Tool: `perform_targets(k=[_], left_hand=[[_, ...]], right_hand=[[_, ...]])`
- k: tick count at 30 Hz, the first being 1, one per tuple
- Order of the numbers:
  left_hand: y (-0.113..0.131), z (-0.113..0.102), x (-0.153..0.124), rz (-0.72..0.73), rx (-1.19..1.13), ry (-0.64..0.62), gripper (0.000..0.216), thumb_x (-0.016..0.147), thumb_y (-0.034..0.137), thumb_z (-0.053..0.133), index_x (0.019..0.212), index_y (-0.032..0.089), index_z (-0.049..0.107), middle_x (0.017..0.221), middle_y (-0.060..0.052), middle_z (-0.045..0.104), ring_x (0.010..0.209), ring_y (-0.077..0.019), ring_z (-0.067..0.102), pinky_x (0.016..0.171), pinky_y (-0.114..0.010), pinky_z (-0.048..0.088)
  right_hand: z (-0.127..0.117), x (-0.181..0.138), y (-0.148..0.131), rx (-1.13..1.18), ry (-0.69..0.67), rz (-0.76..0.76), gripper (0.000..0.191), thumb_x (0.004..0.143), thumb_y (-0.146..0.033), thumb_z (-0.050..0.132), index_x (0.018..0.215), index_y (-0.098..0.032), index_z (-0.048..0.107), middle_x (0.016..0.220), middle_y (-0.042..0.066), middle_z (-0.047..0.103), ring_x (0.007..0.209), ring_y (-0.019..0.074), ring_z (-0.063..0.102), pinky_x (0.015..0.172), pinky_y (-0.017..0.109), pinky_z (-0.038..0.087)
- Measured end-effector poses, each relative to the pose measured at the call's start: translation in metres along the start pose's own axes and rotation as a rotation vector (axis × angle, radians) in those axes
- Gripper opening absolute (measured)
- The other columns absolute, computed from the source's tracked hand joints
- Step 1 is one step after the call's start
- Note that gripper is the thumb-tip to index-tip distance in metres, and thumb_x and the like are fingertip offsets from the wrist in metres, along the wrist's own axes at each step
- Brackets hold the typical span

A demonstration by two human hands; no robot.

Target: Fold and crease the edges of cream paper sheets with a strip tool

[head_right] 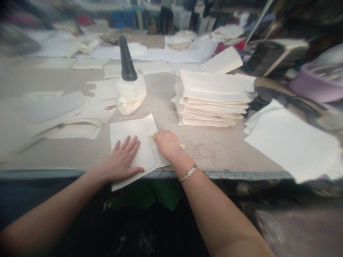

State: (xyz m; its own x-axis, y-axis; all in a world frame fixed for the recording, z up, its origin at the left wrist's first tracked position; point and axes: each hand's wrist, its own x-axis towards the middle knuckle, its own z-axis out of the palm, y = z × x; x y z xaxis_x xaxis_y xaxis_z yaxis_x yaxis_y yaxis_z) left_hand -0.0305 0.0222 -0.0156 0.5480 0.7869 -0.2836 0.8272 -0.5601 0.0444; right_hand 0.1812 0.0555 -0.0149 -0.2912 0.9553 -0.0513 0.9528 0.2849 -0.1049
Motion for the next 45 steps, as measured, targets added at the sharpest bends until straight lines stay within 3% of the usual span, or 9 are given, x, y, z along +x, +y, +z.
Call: perform_targets(k=[8, 15, 19, 22, 25, 29, 33, 40, 45], left_hand=[[-0.001, -0.001, 0.001, 0.005, -0.024, 0.002, 0.103, 0.077, 0.080, 0.030, 0.149, 0.009, 0.009, 0.157, -0.015, -0.002, 0.142, -0.0380, -0.008, 0.113, -0.060, 0.004], [-0.010, -0.013, -0.023, 0.207, -0.044, -0.132, 0.113, 0.064, 0.079, 0.054, 0.150, 0.022, 0.008, 0.156, -0.016, -0.010, 0.141, -0.0408, -0.012, 0.110, -0.062, 0.001], [-0.011, -0.015, -0.050, 0.290, 0.030, -0.220, 0.121, 0.057, 0.047, 0.079, 0.149, 0.033, 0.002, 0.156, -0.013, -0.012, 0.141, -0.0401, -0.010, 0.109, -0.065, 0.000], [-0.015, -0.011, -0.060, 0.261, 0.110, -0.188, 0.107, 0.065, 0.017, 0.066, 0.148, 0.036, 0.001, 0.158, -0.009, -0.006, 0.143, -0.0366, -0.005, 0.109, -0.065, 0.004], [-0.018, -0.011, -0.063, 0.265, 0.143, -0.104, 0.099, 0.065, 0.005, 0.051, 0.148, 0.038, 0.009, 0.159, -0.004, 0.005, 0.144, -0.0335, 0.006, 0.111, -0.059, 0.017], [-0.004, -0.020, -0.058, 0.247, 0.124, -0.024, 0.078, 0.075, 0.016, 0.050, 0.146, 0.034, 0.025, 0.155, -0.006, 0.024, 0.137, -0.0349, 0.030, 0.104, -0.051, 0.035], [0.032, -0.024, -0.038, 0.230, 0.107, 0.073, 0.069, 0.078, 0.025, 0.053, 0.144, 0.027, 0.034, 0.151, -0.014, 0.031, 0.124, -0.0365, 0.044, 0.099, -0.050, 0.039], [0.068, -0.006, 0.000, 0.379, 0.015, 0.085, 0.072, 0.079, 0.052, 0.058, 0.143, 0.029, 0.033, 0.152, -0.011, 0.028, 0.136, -0.0431, 0.024, 0.105, -0.056, 0.029], [0.066, -0.002, 0.000, 0.411, 0.047, 0.070, 0.081, 0.077, 0.047, 0.062, 0.146, 0.026, 0.025, 0.155, -0.012, 0.019, 0.139, -0.0430, 0.016, 0.108, -0.058, 0.023]], right_hand=[[0.002, 0.020, -0.011, -0.025, 0.072, 0.035, 0.028, 0.093, -0.018, 0.037, 0.096, -0.016, 0.064, 0.099, 0.011, 0.065, 0.086, 0.0208, 0.060, 0.069, 0.028, 0.042], [-0.015, -0.030, -0.005, -0.058, -0.064, -0.118, 0.023, 0.089, -0.013, 0.043, 0.091, -0.016, 0.065, 0.092, 0.008, 0.066, 0.082, 0.0184, 0.059, 0.069, 0.026, 0.040], [-0.021, -0.062, 0.001, 0.013, -0.103, -0.196, 0.018, 0.089, -0.016, 0.048, 0.084, -0.017, 0.065, 0.086, 0.006, 0.065, 0.076, 0.0162, 0.058, 0.065, 0.025, 0.037], [-0.022, -0.072, 0.011, 0.121, -0.114, -0.217, 0.022, 0.090, -0.022, 0.050, 0.075, -0.017, 0.064, 0.081, 0.003, 0.065, 0.070, 0.0138, 0.056, 0.063, 0.024, 0.035], [-0.020, -0.072, 0.030, 0.242, -0.023, -0.156, 0.024, 0.091, -0.025, 0.050, 0.073, -0.018, 0.063, 0.078, 0.002, 0.064, 0.071, 0.0125, 0.055, 0.067, 0.023, 0.035], [-0.018, -0.071, 0.051, 0.339, 0.193, 0.012, 0.026, 0.092, -0.027, 0.048, 0.071, -0.017, 0.061, 0.073, 0.001, 0.060, 0.070, 0.0119, 0.053, 0.066, 0.022, 0.035], [-0.018, -0.072, 0.054, 0.376, 0.234, 0.068, 0.025, 0.092, -0.027, 0.049, 0.075, -0.017, 0.063, 0.074, 0.002, 0.061, 0.071, 0.0124, 0.055, 0.067, 0.022, 0.037], [-0.007, -0.080, 0.056, 0.198, 0.124, 0.184, 0.025, 0.093, -0.030, 0.046, 0.083, -0.017, 0.066, 0.084, 0.006, 0.066, 0.078, 0.0155, 0.059, 0.072, 0.024, 0.040], [0.000, -0.087, 0.052, 0.160, 0.100, 0.185, 0.027, 0.094, -0.029, 0.044, 0.084, -0.018, 0.066, 0.088, 0.006, 0.068, 0.080, 0.0158, 0.060, 0.072, 0.024, 0.040]])
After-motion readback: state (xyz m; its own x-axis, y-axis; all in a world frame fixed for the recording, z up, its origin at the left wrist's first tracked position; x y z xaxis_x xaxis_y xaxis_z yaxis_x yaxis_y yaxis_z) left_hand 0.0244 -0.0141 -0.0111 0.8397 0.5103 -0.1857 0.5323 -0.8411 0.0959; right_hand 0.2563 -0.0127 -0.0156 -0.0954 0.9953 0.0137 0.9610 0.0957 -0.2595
